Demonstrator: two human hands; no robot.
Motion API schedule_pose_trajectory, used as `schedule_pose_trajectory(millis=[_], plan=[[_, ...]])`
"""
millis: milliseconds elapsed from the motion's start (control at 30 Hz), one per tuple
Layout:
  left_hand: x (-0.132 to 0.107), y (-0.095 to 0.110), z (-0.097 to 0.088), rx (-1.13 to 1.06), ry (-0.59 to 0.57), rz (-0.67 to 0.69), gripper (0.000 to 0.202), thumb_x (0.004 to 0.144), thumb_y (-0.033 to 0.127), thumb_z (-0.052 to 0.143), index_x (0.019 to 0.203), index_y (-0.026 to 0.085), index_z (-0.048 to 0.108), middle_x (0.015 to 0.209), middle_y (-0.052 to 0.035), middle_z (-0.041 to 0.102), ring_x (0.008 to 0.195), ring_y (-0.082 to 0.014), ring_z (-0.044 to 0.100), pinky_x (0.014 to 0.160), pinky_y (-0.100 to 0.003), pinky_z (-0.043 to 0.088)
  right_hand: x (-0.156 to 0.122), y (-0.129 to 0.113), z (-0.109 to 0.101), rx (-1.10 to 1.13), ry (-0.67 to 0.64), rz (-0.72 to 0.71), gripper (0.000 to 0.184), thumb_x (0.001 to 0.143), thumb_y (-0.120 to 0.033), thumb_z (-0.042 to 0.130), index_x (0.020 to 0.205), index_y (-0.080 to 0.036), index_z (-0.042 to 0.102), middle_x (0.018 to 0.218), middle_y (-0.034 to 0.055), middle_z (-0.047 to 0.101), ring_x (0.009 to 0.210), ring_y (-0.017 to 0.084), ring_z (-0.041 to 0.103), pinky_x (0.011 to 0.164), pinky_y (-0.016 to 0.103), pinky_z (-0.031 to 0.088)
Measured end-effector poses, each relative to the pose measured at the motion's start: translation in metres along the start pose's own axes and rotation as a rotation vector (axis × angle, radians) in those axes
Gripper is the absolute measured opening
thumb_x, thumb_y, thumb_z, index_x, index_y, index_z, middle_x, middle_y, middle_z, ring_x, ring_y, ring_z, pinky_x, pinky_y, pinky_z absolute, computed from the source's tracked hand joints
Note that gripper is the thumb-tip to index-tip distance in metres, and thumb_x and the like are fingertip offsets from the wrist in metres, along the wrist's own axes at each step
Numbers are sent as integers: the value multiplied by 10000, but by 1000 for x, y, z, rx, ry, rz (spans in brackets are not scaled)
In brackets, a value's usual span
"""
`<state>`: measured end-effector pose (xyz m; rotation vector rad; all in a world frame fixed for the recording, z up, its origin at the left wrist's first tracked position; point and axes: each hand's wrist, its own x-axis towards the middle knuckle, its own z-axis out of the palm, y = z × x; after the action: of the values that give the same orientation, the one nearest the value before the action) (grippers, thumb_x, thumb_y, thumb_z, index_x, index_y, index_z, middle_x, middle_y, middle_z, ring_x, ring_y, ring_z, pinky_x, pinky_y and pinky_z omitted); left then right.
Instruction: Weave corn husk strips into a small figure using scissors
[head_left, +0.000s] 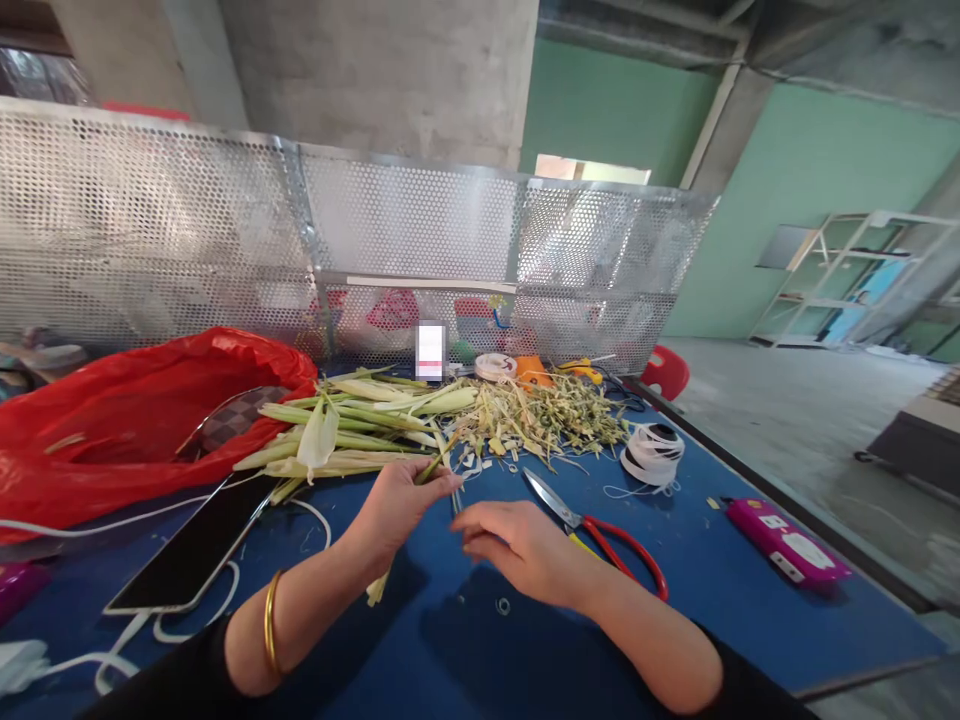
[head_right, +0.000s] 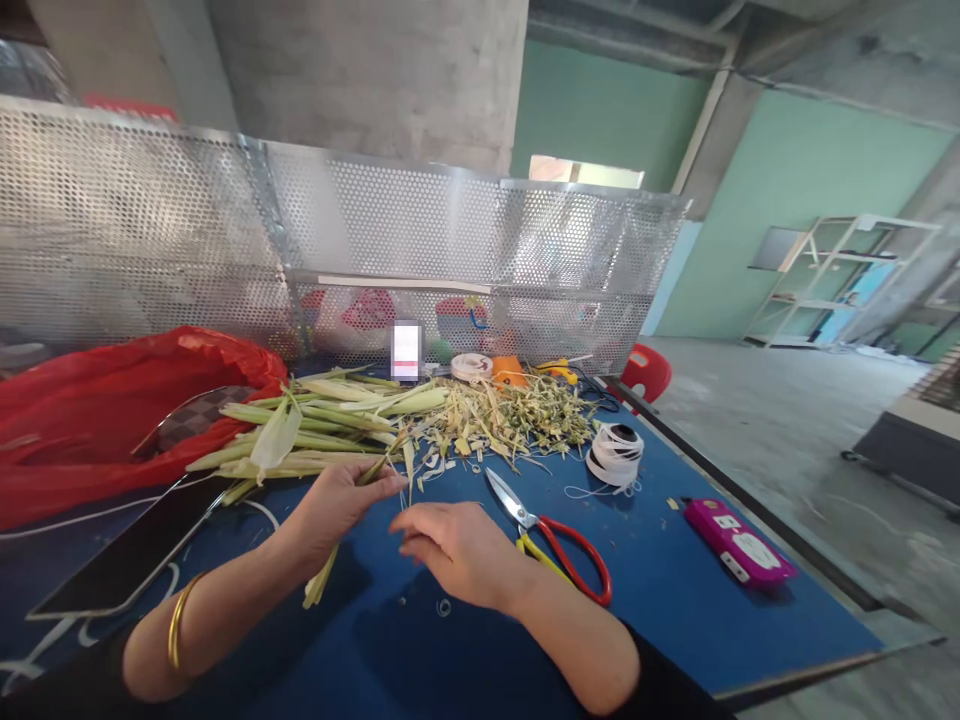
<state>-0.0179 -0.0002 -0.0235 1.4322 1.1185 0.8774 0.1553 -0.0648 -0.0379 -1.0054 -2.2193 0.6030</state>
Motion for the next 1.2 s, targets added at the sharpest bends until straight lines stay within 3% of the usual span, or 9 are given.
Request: schedule_pose_trajectory(millis=[133, 267, 400, 700, 833, 933, 1033, 1100, 1200], plan=[[1, 9, -7, 86, 69, 67, 267, 614, 410, 703, 643, 158, 621, 611, 34, 560, 605, -109, 474, 577, -203, 359, -42, -3, -16, -351, 129, 334, 242, 873, -216, 512, 1111, -208, 557, 1030, 74, 617, 851, 195, 608, 730, 301, 468], [5, 13, -11, 217, 107, 131, 269, 651, 426, 653, 655, 157, 634, 621, 27, 571, 632, -131, 492, 602, -221, 373, -90, 15, -24, -636, 159, 707, 271, 827, -246, 522, 1071, -152, 592, 974, 127, 589, 886, 279, 576, 738, 384, 456], [13, 15, -9, 303, 142, 228, 294, 674, 449, 629, 645, 157, 618, 580, 40, 519, 601, -123, 461, 582, -224, 363, -110, 27, -23, -634, 183, 744, 368, 814, -198, 477, 1177, -177, 534, 1012, 118, 570, 866, 235, 580, 740, 340, 448], [21, 16, -6, 349, 172, 271, 316, 691, 427, 597, 545, 177, 470, 555, 59, 451, 566, -103, 418, 539, -215, 317, -86, 26, -35, -616, 11, 902, 612, 693, -151, 526, 1297, -72, 468, 1042, 185, 618, 870, 296, 631, 718, 349, 437], [22, 9, -10, 389, 195, 306, 300, 715, 424, 584, 572, 168, 518, 568, 50, 498, 576, -106, 441, 554, -218, 330, -95, 28, -33, -428, 105, 947, 650, 719, -189, 514, 1358, -110, 427, 994, 144, 679, 871, 280, 648, 734, 346, 455], [23, 6, -10, 438, 211, 317, 272, 726, 416, 578, 627, 163, 596, 589, 31, 562, 599, -123, 488, 576, -227, 354, -104, 28, -26, -170, 257, 952, 583, 702, -245, 582, 1279, -179, 522, 1003, 102, 693, 875, 266, 649, 753, 337, 471], [22, 5, -9, 492, 230, 312, 254, 735, 405, 570, 669, 168, 633, 616, 13, 608, 609, -135, 518, 596, -236, 371, -106, 21, -14, 239, 443, 880, 548, 707, -366, 651, 1218, -195, 551, 863, 63, 687, 631, 199, 623, 582, 295, 479], [22, 5, -8, 532, 249, 307, 256, 741, 410, 562, 673, 173, 630, 624, 9, 619, 603, -136, 523, 598, -237, 373, -102, 12, -3, 576, 506, 805, 606, 739, -445, 645, 1263, -185, 489, 653, 1, 606, 382, 102, 444, 402, 244, 377], [21, 4, -7, 579, 274, 307, 269, 746, 424, 555, 657, 177, 614, 636, 1, 629, 620, -143, 537, 600, -234, 375, -90, -5, 14, 1021, 523, 588, 547, 759, -413, 662, 1236, -208, 492, 735, -2, 568, 367, 30, 337, 385, 207, 323]])
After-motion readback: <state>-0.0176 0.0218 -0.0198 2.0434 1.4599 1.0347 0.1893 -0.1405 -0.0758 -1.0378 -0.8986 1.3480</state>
